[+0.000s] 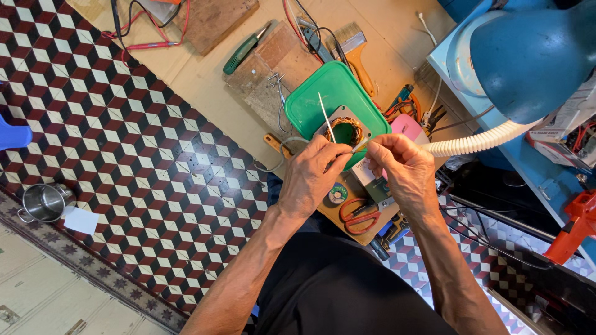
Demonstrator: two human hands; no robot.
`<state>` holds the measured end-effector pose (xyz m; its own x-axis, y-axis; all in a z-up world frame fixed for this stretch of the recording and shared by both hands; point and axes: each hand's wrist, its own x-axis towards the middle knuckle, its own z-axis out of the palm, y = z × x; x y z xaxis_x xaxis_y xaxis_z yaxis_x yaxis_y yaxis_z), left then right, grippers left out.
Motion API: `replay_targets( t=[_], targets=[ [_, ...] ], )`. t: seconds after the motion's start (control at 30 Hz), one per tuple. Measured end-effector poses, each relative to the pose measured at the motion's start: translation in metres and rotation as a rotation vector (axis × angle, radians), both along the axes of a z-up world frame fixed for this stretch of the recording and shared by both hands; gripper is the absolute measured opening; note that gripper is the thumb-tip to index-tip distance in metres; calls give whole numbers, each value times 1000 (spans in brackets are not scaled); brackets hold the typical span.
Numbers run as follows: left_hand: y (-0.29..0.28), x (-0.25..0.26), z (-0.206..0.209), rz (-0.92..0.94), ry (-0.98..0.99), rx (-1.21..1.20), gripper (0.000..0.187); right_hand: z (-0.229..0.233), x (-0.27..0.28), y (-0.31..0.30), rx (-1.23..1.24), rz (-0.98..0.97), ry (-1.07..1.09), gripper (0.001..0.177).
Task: The person is soldering wires to a copper coil assembly. They use a soldering iron to apply heat and solder to the wire ends, then use a heat gun to apply heat to the assembly. The person also uses pliers to cut a wire.
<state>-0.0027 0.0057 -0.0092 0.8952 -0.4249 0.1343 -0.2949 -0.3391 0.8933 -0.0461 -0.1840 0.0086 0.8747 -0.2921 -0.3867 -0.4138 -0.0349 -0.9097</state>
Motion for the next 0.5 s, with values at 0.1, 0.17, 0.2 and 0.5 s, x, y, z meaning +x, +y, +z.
replay_targets(
  t=[0.1, 0.17, 0.2, 0.5],
  targets=[
    [0, 0, -1, -4, 3, -6, 16, 0, 0, 2, 15, -8, -16, 17],
    [0, 0, -1, -6, -4, -4, 17, -1, 0, 3, 37, -15, -30, 17],
    [0, 0, -1, -6, -6, -3, 17, -1, -1, 3, 59, -24, -37, 17],
    [-3, 1, 1, 4, 97, -17, 17, 7, -9, 7, 132, -40, -6, 16]
  ],
)
